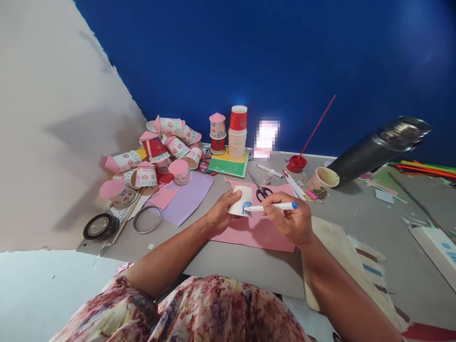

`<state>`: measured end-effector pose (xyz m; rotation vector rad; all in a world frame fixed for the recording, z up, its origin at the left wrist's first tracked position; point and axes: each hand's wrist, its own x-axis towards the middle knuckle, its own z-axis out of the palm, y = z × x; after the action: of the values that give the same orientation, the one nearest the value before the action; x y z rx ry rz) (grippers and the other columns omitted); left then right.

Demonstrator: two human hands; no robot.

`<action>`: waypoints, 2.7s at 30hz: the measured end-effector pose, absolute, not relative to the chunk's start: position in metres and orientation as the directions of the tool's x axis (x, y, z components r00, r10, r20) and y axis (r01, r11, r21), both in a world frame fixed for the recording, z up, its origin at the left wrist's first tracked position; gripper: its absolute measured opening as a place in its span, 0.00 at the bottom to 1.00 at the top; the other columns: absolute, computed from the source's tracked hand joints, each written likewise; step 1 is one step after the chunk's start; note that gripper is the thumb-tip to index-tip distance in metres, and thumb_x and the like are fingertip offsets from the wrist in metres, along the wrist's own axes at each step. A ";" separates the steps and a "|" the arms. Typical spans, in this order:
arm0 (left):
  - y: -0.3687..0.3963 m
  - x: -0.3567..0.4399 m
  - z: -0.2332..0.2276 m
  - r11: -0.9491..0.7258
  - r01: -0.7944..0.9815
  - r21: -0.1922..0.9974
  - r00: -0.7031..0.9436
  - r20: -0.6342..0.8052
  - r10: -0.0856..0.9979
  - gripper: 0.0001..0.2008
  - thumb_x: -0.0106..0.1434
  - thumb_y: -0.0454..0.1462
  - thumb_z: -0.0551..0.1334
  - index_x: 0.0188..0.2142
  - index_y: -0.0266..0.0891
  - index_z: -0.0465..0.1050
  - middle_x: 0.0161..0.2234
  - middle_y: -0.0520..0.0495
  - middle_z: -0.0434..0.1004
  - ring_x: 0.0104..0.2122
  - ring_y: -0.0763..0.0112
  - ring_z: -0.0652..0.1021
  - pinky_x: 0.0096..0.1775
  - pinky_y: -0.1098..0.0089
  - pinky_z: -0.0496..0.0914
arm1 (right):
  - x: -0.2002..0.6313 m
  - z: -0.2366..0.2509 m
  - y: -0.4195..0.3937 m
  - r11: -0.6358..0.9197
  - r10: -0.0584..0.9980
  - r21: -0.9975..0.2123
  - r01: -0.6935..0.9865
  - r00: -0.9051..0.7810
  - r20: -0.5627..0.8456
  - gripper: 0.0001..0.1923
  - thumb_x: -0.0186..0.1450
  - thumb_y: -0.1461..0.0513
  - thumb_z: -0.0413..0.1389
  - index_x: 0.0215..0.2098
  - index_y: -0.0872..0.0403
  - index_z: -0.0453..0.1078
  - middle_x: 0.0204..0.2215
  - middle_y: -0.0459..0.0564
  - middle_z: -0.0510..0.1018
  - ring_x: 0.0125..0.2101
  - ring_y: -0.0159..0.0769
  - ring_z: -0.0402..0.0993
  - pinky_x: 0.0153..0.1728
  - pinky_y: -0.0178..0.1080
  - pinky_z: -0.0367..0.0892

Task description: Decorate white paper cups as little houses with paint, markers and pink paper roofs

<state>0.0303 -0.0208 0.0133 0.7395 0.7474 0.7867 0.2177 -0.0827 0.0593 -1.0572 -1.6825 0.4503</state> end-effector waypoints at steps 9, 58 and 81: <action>-0.021 0.030 0.012 0.490 -0.340 0.803 0.492 -0.292 0.820 0.28 0.49 0.56 0.76 0.36 0.38 0.73 0.26 0.54 0.71 0.24 0.74 0.70 0.27 0.72 0.61 | 0.218 0.058 -0.082 0.528 0.834 -0.762 0.374 -0.060 0.548 0.06 0.68 0.61 0.60 0.33 0.52 0.77 0.23 0.44 0.80 0.22 0.31 0.74 0.24 0.33 0.66; -0.009 0.020 0.009 0.663 -0.479 0.575 0.611 -0.324 0.723 0.30 0.66 0.57 0.63 0.50 0.32 0.73 0.37 0.36 0.84 0.33 0.52 0.86 0.38 0.55 0.79 | 0.221 0.034 -0.065 0.395 0.859 -0.900 0.183 0.275 0.433 0.13 0.70 0.52 0.61 0.37 0.54 0.77 0.24 0.46 0.81 0.18 0.30 0.70 0.20 0.34 0.68; -0.010 0.010 0.023 0.264 -0.306 0.915 0.509 -0.077 0.857 0.50 0.48 0.36 0.78 0.68 0.50 0.58 0.52 0.41 0.77 0.46 0.52 0.82 0.45 0.58 0.77 | 0.220 0.015 -0.050 0.446 0.775 -0.665 0.598 0.114 0.622 0.12 0.74 0.56 0.54 0.50 0.50 0.76 0.45 0.55 0.86 0.44 0.45 0.83 0.45 0.44 0.77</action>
<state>0.0103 -0.0096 0.0229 1.0118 0.6573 0.8673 0.2200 -0.0495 0.0146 -1.2376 -1.5733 0.1960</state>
